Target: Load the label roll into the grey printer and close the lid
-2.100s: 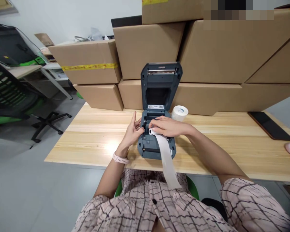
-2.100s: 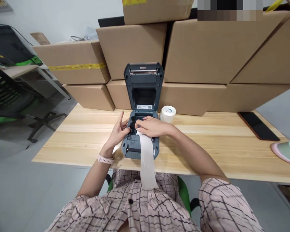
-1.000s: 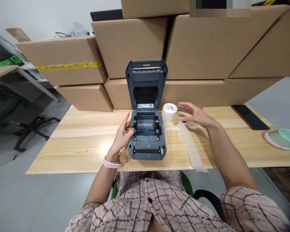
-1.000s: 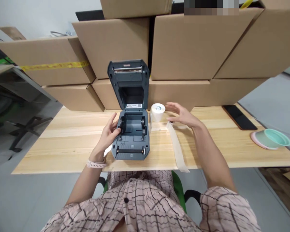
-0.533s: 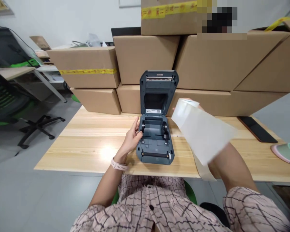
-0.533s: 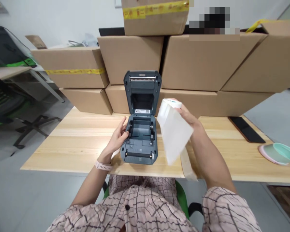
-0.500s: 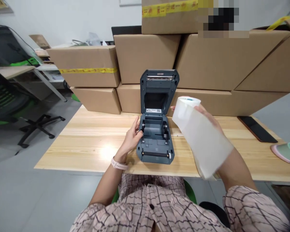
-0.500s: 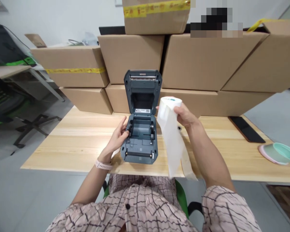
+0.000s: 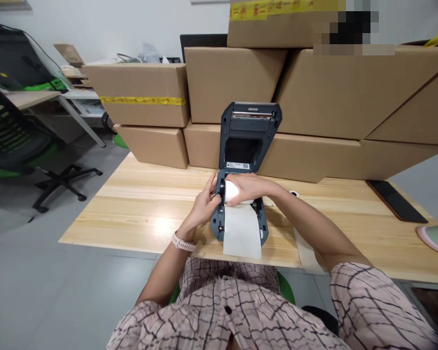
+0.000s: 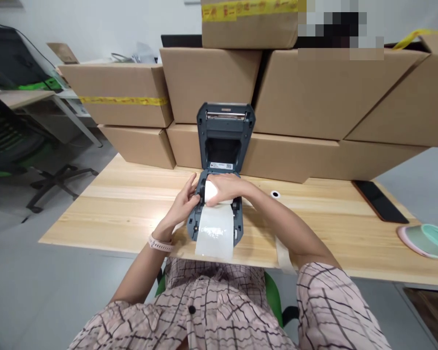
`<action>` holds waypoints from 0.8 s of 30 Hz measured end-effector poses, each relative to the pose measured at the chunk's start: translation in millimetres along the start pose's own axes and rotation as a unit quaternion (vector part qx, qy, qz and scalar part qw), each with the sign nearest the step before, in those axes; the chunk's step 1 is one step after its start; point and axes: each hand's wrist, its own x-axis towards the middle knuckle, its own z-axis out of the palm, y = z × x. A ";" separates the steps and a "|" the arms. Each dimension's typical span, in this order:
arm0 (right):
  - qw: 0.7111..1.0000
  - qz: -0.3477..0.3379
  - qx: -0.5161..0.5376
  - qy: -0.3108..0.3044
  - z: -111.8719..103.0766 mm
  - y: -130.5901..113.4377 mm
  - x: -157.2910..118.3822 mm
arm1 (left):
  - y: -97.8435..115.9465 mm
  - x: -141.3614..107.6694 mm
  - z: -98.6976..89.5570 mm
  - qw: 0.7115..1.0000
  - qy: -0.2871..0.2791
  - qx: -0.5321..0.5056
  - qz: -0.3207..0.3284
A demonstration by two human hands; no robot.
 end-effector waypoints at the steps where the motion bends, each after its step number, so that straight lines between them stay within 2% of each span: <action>1: 1.000 0.002 -0.003 -0.005 2.5 1.0 1.4 | 0.2 0.0 -0.1 1.000 0.001 0.002 0.000; 3: 1.000 -0.005 0.000 -0.003 5.7 3.2 -0.8 | 0.8 -0.1 -0.2 1.000 0.000 0.005 -0.001; 5: 0.999 -0.035 0.008 0.025 6.6 4.8 -11.1 | 1.4 -0.7 0.0 1.000 -0.002 0.006 -0.001; 9: 0.987 -0.132 0.043 0.086 8.4 -0.4 -53.0 | 1.9 -2.4 1.3 1.000 0.000 -0.001 0.009; 12: 0.982 -0.175 0.057 0.044 19.5 -10.7 -86.6 | 1.5 -2.8 2.0 1.000 -0.001 -0.002 0.016; 15: 0.983 -0.170 0.071 0.010 37.5 -18.4 -106.0 | 1.1 -1.5 1.4 1.000 -0.004 0.002 0.022; 18: 0.984 -0.158 0.087 0.006 52.0 -21.6 -109.7 | 4.2 -1.8 2.5 1.000 0.000 0.000 0.009; 20: 0.983 -0.159 0.092 0.001 56.3 -22.9 -108.6 | 10.6 -6.9 7.0 0.999 0.027 0.004 -0.019; 24: 0.979 -0.171 0.109 -0.007 48.3 -22.3 -112.5 | 30.5 -34.0 24.9 0.994 0.073 0.023 -0.076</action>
